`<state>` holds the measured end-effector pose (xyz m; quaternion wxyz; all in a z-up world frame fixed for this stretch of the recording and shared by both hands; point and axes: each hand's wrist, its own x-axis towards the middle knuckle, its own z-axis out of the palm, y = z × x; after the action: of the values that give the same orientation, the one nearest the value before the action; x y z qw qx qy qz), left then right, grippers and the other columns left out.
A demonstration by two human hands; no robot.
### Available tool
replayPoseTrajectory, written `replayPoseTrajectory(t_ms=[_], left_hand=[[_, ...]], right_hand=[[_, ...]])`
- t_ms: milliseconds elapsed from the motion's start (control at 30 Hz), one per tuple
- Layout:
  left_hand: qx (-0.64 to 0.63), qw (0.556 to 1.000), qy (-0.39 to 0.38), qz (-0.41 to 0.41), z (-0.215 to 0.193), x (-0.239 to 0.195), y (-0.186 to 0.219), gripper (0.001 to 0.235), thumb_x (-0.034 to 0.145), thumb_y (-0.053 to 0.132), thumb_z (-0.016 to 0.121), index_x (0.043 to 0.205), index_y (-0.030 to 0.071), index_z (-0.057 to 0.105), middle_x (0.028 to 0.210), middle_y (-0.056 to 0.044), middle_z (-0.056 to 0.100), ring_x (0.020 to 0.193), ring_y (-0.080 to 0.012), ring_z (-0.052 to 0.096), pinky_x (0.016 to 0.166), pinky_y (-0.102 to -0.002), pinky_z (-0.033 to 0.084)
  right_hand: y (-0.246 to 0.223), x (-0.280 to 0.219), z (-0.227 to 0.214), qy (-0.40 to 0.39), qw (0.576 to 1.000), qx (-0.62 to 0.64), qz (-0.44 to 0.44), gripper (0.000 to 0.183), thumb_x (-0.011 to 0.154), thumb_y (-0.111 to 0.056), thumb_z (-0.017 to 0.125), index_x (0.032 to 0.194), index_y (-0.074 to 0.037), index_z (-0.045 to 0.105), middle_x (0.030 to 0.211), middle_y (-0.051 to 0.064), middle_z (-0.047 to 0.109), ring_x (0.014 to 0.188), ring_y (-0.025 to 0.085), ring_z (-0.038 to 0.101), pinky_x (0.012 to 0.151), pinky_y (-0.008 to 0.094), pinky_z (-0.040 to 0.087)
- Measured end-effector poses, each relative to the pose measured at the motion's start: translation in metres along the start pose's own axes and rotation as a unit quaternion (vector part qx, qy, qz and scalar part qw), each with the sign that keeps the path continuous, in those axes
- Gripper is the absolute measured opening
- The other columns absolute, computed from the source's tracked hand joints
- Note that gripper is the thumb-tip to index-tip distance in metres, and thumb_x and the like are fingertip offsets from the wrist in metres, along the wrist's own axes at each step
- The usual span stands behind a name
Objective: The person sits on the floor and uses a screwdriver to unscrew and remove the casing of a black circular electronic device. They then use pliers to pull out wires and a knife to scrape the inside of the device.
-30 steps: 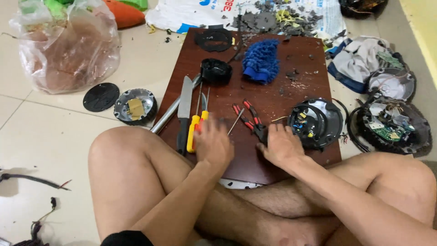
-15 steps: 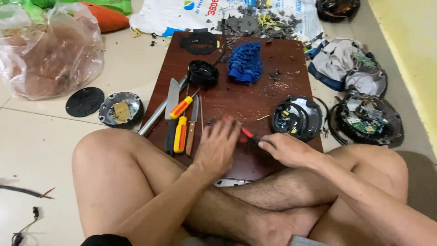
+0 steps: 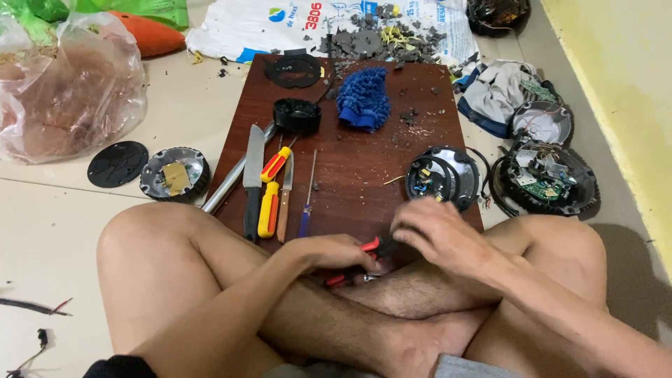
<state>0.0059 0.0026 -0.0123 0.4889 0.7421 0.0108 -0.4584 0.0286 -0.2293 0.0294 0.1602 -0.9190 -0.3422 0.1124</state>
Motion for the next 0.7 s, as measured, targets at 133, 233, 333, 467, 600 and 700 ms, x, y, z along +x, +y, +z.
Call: replayPoseTrajectory(t_ms=[133,233,333,467,600,700], left_hand=[[0.394,0.906,0.127,-0.092,0.015,0.023,-0.005,0.076,0.095,0.065,0.040,0.136,0.009,0.069,0.137,-0.022,0.069,0.137,-0.0387,0.059,0.117,-0.052,0.034],[0.400,0.874,0.269,-0.060,0.025,0.018,-0.010,0.046,0.099,0.028,0.041,0.119,0.008,0.076,0.108,-0.015,0.080,0.107,-0.0393,0.076,0.084,-0.049,0.061],[0.460,0.828,0.321,0.021,0.019,0.030,-0.023,0.040,0.096,0.024,0.047,0.125,0.006,0.068,0.100,-0.015,0.078,0.098,-0.0405,0.077,0.075,-0.053,0.063],[0.486,0.779,0.391,0.062,0.024,0.044,-0.019,0.030,0.098,0.024,0.049,0.120,0.008,0.062,0.110,-0.013,0.069,0.096,-0.0404,0.075,0.074,-0.055,0.059],[0.522,0.730,0.441,0.014,0.025,0.071,-0.014,0.038,0.103,0.017,0.044,0.136,0.005,0.060,0.125,-0.021,0.057,0.103,-0.0414,0.061,0.071,-0.060,0.050],[0.540,0.747,0.388,-0.025,0.017,0.079,-0.009,0.043,0.109,0.019,0.037,0.144,0.004,0.055,0.132,-0.022,0.055,0.107,-0.0412,0.056,0.072,-0.060,0.048]], right_hand=[[0.041,0.005,0.002,0.317,0.925,-0.166,0.129,0.039,0.097,-0.038,0.078,0.127,-0.014,0.070,0.114,0.012,0.067,0.113,0.035,0.065,0.085,0.054,0.056],[0.043,0.005,-0.016,0.245,0.878,0.120,0.394,0.094,0.096,-0.049,0.073,0.168,-0.011,0.026,0.160,0.040,0.027,0.145,0.058,0.041,0.113,0.071,0.039],[0.061,0.012,-0.015,0.141,0.882,0.185,0.410,0.092,0.099,-0.064,0.054,0.172,-0.025,0.014,0.160,0.034,0.040,0.147,0.050,0.043,0.119,0.061,0.037],[0.046,0.003,-0.008,0.145,0.888,0.170,0.401,0.069,0.106,-0.052,0.044,0.169,-0.027,0.029,0.151,0.033,0.053,0.144,0.049,0.049,0.121,0.060,0.037],[0.049,0.003,0.015,0.143,0.906,0.122,0.380,0.058,0.104,-0.059,0.047,0.156,-0.036,0.053,0.135,0.022,0.071,0.133,0.043,0.062,0.115,0.056,0.046],[0.057,0.007,0.020,0.145,0.912,0.115,0.367,0.058,0.101,-0.060,0.048,0.155,-0.039,0.054,0.130,0.018,0.074,0.129,0.040,0.065,0.113,0.054,0.048]])
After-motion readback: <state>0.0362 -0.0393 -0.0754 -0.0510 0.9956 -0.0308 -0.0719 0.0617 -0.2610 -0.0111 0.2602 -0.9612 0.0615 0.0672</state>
